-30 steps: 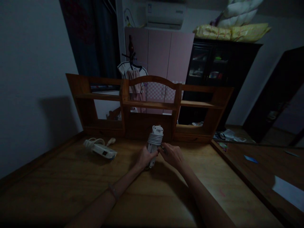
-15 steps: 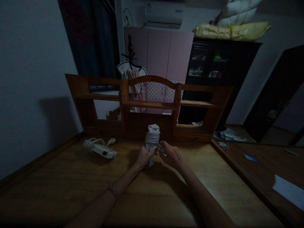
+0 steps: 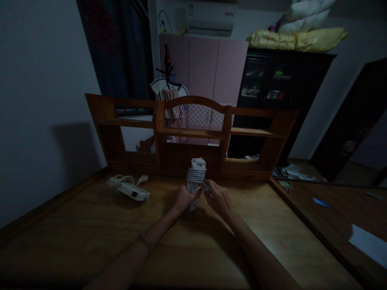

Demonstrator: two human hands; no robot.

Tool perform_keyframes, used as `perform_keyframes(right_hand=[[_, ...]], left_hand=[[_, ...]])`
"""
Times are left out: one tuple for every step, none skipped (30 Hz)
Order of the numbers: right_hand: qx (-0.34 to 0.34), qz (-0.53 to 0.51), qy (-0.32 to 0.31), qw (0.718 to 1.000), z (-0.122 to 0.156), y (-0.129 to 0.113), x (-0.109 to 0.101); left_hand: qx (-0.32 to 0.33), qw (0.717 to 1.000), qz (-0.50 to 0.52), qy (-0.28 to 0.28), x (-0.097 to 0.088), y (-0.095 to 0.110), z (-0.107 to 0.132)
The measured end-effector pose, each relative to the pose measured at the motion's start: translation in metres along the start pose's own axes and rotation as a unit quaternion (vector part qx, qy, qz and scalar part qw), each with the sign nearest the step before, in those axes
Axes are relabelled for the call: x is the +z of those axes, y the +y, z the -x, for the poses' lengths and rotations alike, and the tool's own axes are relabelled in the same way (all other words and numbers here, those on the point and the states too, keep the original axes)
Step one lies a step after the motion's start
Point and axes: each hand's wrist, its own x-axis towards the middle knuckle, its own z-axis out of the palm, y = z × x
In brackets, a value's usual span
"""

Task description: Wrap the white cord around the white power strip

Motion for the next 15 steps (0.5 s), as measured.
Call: perform_keyframes(right_hand=[[-0.006,0.001,-0.001,1.0,0.0002,0.0,-0.0007],[-0.013,0.003,-0.003,1.0,0.0003,0.0001,-0.0011],[-0.019,0.006,-0.005,1.0,0.0003,0.0004,-0.0013],[-0.026,0.011,-0.008,1.0,0.0003,0.0007,-0.0013],[-0.032,0.016,-0.011,0.999,0.0002,0.0012,-0.0012],[-0.037,0.021,-0.013,0.999,0.0001,0.0016,-0.0011],[-0.041,0.025,-0.014,0.999,0.0,0.002,-0.0009],[-0.045,0.027,-0.015,0.999,-0.0001,0.0024,-0.0008],[-0.048,0.028,-0.015,0.998,-0.0002,0.0027,-0.0006],[-0.051,0.029,-0.014,0.998,-0.0003,0.0031,-0.0005],[-0.054,0.029,-0.012,0.998,-0.0003,0.0034,-0.0004],[-0.057,0.029,-0.011,0.998,-0.0004,0.0037,-0.0003],[-0.061,0.028,-0.009,0.998,-0.0004,0.0041,0.0],[-0.063,0.028,-0.007,0.998,-0.0005,0.0046,0.0003],[-0.066,0.028,-0.004,0.997,-0.0004,0.0051,0.0007]], left_hand=[[0.0,1.0,-0.004,-0.002,0.0001,0.0006,0.0006],[-0.002,1.0,-0.006,-0.006,0.0003,0.0012,0.0012],[-0.006,1.0,-0.007,-0.01,0.0004,0.0016,0.0017],[-0.01,1.0,-0.007,-0.014,0.0005,0.0021,0.002],[-0.012,1.0,-0.007,-0.017,0.0005,0.0024,0.0022],[-0.013,1.0,-0.007,-0.02,0.0006,0.0028,0.0023],[-0.013,1.0,-0.006,-0.022,0.0006,0.003,0.0022],[-0.012,1.0,-0.006,-0.023,0.0005,0.0031,0.0021],[-0.012,1.0,-0.007,-0.024,0.0004,0.003,0.0019],[-0.012,1.0,-0.009,-0.024,0.0002,0.0027,0.0018],[-0.012,1.0,-0.013,-0.024,-0.0001,0.0022,0.0017],[-0.013,1.0,-0.017,-0.022,-0.0004,0.0016,0.0016],[-0.014,0.999,-0.021,-0.02,-0.0008,0.0008,0.0017],[-0.015,0.999,-0.024,-0.018,-0.0011,0.0002,0.0018],[-0.017,0.999,-0.028,-0.016,-0.0014,-0.0004,0.002]])
